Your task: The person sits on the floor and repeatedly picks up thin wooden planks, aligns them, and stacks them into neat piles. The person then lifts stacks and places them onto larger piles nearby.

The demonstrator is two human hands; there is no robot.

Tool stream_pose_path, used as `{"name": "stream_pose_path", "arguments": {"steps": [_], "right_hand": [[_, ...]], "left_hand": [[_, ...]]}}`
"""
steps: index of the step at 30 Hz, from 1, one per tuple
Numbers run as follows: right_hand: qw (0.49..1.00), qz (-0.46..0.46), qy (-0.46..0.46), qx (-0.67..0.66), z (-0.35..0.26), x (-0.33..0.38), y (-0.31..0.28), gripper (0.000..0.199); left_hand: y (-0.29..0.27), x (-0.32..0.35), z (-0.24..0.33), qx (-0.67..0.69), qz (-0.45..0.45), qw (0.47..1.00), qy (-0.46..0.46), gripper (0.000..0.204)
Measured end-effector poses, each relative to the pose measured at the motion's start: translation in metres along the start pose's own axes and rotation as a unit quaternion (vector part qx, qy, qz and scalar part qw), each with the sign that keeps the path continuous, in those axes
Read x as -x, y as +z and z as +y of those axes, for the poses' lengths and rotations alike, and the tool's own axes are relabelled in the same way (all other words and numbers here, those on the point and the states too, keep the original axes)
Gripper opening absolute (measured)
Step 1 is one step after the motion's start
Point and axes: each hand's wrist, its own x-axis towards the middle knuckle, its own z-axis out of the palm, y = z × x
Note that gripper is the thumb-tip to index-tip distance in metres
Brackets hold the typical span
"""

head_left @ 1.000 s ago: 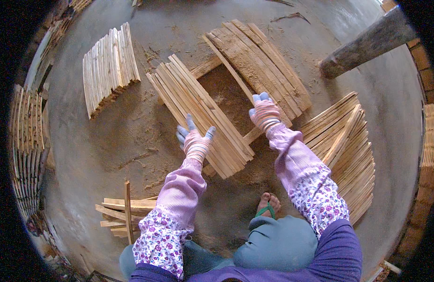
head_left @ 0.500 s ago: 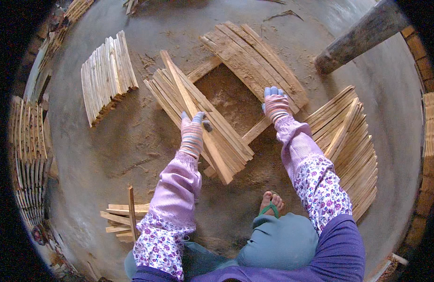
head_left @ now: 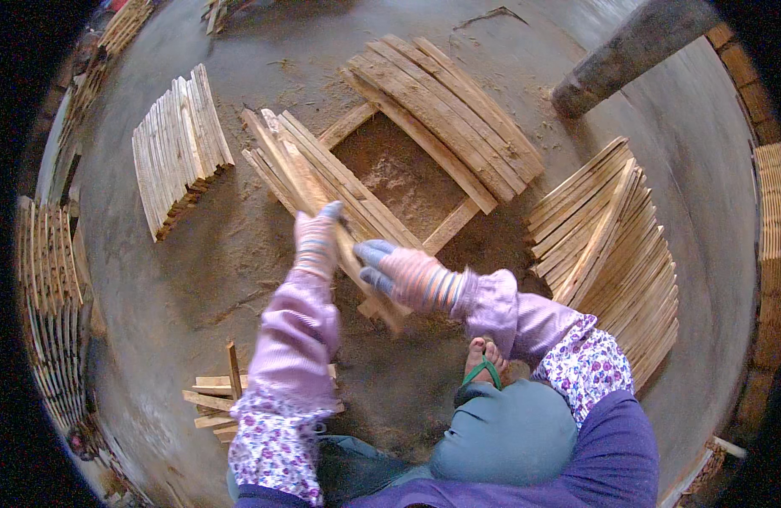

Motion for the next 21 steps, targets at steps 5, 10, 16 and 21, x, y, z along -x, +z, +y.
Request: {"name": "stream_pose_path", "arguments": {"steps": [5,10,16,21], "right_hand": [[0.889,-0.041,0.245,0.386,0.087,-0.025,-0.075,0.052],[0.8,-0.007,0.259,0.541,0.189,-0.012,-0.075,0.031],[0.925,0.117,0.288,0.22,0.192,-0.022,-0.12,0.04],[0.972,0.14,0.13,-0.136,0.097,-0.034,-0.097,0.056]], "left_hand": [[-0.104,0.023,0.086,-0.259,-0.023,0.963,-0.069,0.052],[-0.296,0.071,0.143,-0.483,0.018,0.864,-0.143,0.045],[-0.434,0.173,0.146,-0.623,0.045,0.765,-0.157,0.068],[-0.461,0.238,0.098,-0.657,0.02,0.713,-0.242,0.081]]}}
